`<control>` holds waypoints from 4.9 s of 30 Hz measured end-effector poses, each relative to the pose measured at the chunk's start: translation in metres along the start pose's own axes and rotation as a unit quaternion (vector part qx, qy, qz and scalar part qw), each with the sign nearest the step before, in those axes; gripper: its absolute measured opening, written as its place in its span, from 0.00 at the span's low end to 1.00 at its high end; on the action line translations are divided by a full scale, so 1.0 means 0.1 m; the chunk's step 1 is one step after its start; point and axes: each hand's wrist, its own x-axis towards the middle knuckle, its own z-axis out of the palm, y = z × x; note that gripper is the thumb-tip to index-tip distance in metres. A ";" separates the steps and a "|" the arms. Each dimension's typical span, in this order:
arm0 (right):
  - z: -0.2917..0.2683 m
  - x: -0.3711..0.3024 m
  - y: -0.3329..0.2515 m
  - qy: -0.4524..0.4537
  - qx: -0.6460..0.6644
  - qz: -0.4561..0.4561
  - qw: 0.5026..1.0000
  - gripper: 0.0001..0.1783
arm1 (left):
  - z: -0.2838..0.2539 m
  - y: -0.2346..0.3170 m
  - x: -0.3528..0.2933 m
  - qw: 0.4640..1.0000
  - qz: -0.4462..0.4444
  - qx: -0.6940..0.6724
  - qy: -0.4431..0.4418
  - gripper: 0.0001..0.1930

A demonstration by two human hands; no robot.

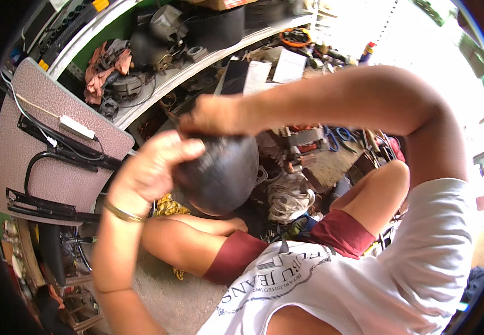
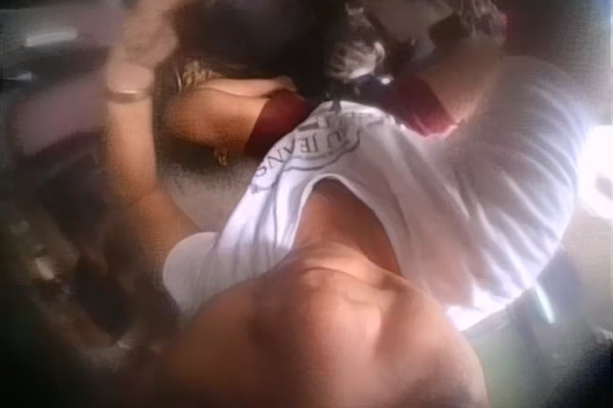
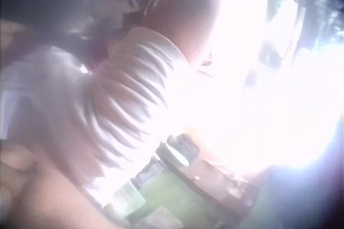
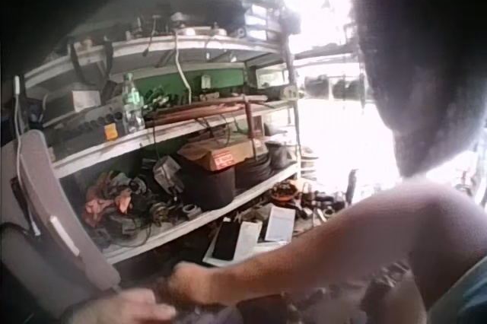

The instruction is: The person uses shears to trim wires on a copper coil component and handles various metal motor housings and internal parts while seated on the floor.

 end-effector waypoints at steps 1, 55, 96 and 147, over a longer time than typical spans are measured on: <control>-0.36 -0.30 -0.30 0.056 0.036 0.015 0.998 0.14 | 0.22 0.28 -0.06 0.995 0.057 0.077 -0.029 0.16; 4.28 -6.69 1.97 0.790 0.233 0.542 -0.167 0.41 | -1.44 -1.22 1.96 0.935 -0.040 0.305 0.178 0.23; 3.71 -6.95 1.61 0.570 -0.036 0.792 0.215 0.29 | -3.19 -3.31 3.00 0.915 0.014 0.315 0.254 0.24; 1.69 -4.66 0.31 0.722 0.536 0.143 0.413 0.15 | 2.09 -1.41 1.20 0.959 0.022 0.146 -0.242 0.17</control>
